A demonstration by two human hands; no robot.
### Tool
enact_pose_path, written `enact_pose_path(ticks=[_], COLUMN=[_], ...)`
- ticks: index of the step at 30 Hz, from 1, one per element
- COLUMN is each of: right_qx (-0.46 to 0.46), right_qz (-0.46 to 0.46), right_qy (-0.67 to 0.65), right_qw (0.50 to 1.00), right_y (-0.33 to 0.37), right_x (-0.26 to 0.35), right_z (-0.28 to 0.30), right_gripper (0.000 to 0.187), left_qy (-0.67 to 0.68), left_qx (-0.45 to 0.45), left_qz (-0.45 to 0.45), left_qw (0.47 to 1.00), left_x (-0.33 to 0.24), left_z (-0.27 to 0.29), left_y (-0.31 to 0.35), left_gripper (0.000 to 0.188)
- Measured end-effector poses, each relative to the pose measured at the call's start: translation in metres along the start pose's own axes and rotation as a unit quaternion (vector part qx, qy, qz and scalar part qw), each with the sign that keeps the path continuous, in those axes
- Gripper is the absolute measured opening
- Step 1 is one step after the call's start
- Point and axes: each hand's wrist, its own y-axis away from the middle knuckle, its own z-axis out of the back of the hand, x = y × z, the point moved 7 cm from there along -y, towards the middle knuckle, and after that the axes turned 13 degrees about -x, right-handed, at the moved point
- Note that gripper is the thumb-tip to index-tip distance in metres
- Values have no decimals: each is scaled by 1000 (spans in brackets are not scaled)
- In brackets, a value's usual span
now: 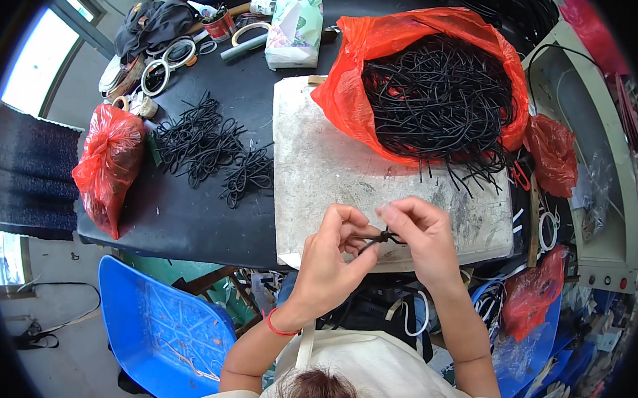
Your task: The person repeatedly picks up black cable ties from a red bag and ties them into knots by hand. They place the finished knots onto a pile on the table. The task involves continuous looping and pulling of the ties to secure the knots.
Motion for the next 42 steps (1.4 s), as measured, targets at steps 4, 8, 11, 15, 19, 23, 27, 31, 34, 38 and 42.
enact_pose_path(ticks=[4,8,11,15,19,23,27,31,34,38,42], right_qx=[-47,-45,-48,-71,-87,-50,21,58,63,64,11], right_qz=[20,67,79,95,88,-17,-114,-25,-34,-19,12], right_qy=[36,53,60,64,110,52,56,40,4,31,25], right_qw=[998,995,994,991,986,997,992,997,997,997,1000], right_y=[2,4,6,6,1,-3,5,9,12,9,8], right_x=[1,4,6,6,5,-1,-15,-5,-4,-5,-8], right_z=[0,-1,-2,3,9,14,19,6,4,0,2], right_gripper=[13,15,15,15,17,19,26,17,15,17,23], left_qy=[88,55,52,116,-111,43,71,34,31,13,-5], left_qx=[13,76,76,34,27,65,47,96,97,96,59], left_qz=[44,124,144,89,-10,80,127,83,89,59,33], left_qw=[995,988,985,989,993,994,988,991,991,994,998], left_x=[0,15,21,16,-5,11,20,17,12,9,3], left_z=[-1,-8,-9,-16,-19,-11,1,-5,-7,-10,-14], left_y=[2,3,5,10,24,14,6,7,10,10,13], left_gripper=[35,26,22,18,17,18,20,21,21,19,18])
